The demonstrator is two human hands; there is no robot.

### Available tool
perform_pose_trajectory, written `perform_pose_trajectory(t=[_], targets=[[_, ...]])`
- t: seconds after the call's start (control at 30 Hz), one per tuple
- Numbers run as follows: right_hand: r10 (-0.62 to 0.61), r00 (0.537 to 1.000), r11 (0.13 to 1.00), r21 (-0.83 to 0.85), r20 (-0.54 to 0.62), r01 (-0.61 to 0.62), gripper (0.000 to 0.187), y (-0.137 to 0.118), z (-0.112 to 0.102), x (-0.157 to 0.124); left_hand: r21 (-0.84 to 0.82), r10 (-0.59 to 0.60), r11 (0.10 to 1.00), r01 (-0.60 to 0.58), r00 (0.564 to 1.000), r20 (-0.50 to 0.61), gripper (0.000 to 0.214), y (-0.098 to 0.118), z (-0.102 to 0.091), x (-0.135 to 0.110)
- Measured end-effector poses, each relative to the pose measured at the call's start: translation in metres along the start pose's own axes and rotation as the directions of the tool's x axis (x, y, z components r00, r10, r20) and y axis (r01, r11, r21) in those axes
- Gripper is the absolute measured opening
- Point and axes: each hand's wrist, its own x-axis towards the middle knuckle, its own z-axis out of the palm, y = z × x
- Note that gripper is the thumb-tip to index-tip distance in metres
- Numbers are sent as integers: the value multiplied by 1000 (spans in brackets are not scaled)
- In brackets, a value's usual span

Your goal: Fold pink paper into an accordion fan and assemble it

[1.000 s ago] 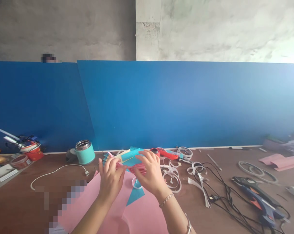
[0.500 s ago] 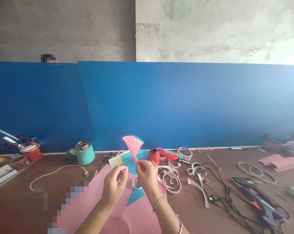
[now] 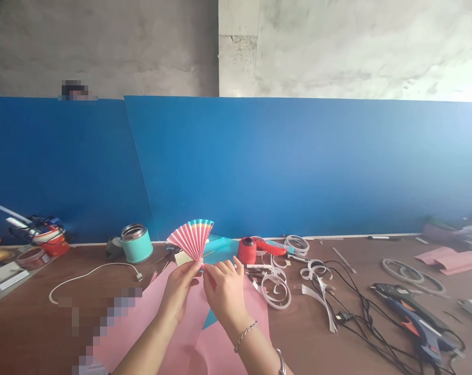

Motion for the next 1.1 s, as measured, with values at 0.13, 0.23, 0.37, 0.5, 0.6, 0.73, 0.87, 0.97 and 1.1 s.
perform_pose_trajectory(t=[0.13,0.23,0.37,0.5,0.6,0.73,0.87,0.97,1.1], targets=[[-13,1000,1000,-25,24,14,21,-2,-4,2,-73,-30,997,32,999,34,34,2,-1,0],[19,997,998,57,69,-23,21,-2,-9,6,-125,-24,992,35,996,88,30,4,-3,1],[137,977,934,307,164,-183,26,9,-14,12,-156,-51,985,74,988,149,28,5,-9,6],[316,917,752,526,243,-398,32,26,-15,17,-155,-125,975,157,973,195,32,2,-12,10],[374,872,638,595,315,-488,33,33,-14,18,-136,-145,975,178,964,221,32,1,-12,10],[361,841,585,605,404,-541,33,36,-20,18,-93,-176,974,206,950,258,32,5,-11,8],[234,764,648,490,601,-583,26,44,-33,16,-81,-185,975,208,956,229,31,9,-12,7],[176,716,679,443,676,-585,16,52,-41,14,-87,-167,978,188,963,211,30,8,-15,9],[146,724,698,448,674,-558,16,59,-44,13,-65,-158,982,176,963,217,29,5,-21,14]])
